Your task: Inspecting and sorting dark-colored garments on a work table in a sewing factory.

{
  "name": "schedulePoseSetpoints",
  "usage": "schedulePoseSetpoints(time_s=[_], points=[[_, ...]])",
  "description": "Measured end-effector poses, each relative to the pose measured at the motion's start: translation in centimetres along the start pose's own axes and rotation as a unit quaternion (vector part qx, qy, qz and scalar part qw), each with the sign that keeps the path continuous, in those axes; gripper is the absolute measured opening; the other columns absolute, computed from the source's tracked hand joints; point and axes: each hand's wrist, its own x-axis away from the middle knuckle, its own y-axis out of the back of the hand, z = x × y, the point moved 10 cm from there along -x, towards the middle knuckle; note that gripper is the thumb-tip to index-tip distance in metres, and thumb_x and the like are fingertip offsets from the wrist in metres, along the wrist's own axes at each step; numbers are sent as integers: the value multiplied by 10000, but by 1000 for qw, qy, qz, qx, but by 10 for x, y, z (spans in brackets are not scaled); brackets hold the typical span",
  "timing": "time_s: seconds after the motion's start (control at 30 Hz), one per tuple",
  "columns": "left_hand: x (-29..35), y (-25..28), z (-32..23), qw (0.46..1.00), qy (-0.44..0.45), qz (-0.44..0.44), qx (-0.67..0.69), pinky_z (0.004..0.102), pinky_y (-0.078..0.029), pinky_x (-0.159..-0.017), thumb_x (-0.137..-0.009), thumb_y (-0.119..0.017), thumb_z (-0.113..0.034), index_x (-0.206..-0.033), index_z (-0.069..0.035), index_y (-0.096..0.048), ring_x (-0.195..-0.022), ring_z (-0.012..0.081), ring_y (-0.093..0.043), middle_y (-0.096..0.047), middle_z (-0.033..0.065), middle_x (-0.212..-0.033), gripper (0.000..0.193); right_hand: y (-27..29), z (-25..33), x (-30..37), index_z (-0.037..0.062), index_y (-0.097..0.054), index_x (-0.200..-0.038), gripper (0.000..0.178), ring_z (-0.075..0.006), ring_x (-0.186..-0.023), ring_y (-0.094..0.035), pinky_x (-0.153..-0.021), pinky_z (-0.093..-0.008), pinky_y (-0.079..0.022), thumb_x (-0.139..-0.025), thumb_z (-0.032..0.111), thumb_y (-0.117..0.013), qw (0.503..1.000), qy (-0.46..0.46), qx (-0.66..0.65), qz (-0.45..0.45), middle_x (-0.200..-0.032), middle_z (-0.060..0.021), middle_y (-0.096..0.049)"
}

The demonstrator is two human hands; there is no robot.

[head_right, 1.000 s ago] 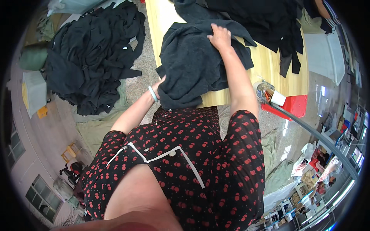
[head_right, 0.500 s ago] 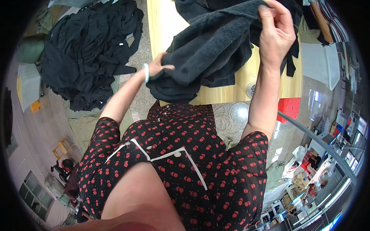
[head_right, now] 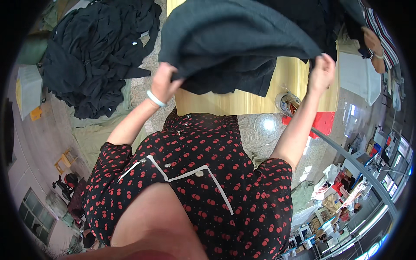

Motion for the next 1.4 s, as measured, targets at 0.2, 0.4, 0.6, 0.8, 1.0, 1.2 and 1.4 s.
schedulePoseSetpoints(time_s=[0.2,0.4,0.6,0.8,1.0,1.2,1.4], points=[[65,-84,27,951,142,246,124,354,-447,-627,-747,-594,-129,-794,-38,-542,-718,288,-559,-539,115,-762,114,-86,-37,40,72,-556,-1016,259,-196,-797,-598,-726,-300,-460,-791,197,-578,965,3,197,175,-867,-101,-615],[43,-44,64,978,183,83,58,297,-443,-563,-753,-590,-81,-816,-24,-549,-623,220,-557,-527,100,-728,94,-192,20,120,58,-570,-1001,247,-193,-806,-604,-731,-265,-458,-810,213,-568,900,79,139,405,-877,-100,-622],[30,-39,90,975,217,54,-13,330,-461,-710,-738,-591,-74,-965,-34,-521,-816,257,-557,-518,122,-938,241,-235,15,223,7,-563,-959,319,-244,-782,-591,-695,-319,-463,-748,233,-639,837,83,66,536,-876,-152,-600],[1,-78,21,968,-35,249,2,431,-285,-986,-588,-585,-3,-1129,-76,-484,-1167,318,-378,-446,132,-1184,555,-229,117,273,35,-547,-810,110,-300,-700,-546,-622,-388,-443,-730,105,-572,841,260,-55,472,-741,-127,-542],[4,-61,41,934,-58,344,-73,439,-292,-949,-577,-656,-100,-857,-63,-542,-968,269,-487,-505,101,-899,305,-209,122,269,39,-469,-775,123,-295,-655,-552,-563,-379,-438,-754,111,-566,855,164,-27,491,-688,-107,-515],[36,-49,74,904,-36,412,-104,392,-354,-865,-608,-628,-70,-831,-36,-526,-998,283,-487,-525,114,-951,247,-151,180,247,50,-537,-855,114,-267,-630,-557,-531,-339,-434,-747,50,-571,812,271,-42,515,-726,-95,-537],[-14,47,55,1000,10,-10,-25,310,-472,-713,-631,-639,24,-727,-8,-470,-846,271,-596,-592,123,-840,197,-153,113,244,55,-535,-986,271,-282,-770,-581,-661,-318,-473,-731,81,-623,845,109,-13,524,-909,-110,-580]])
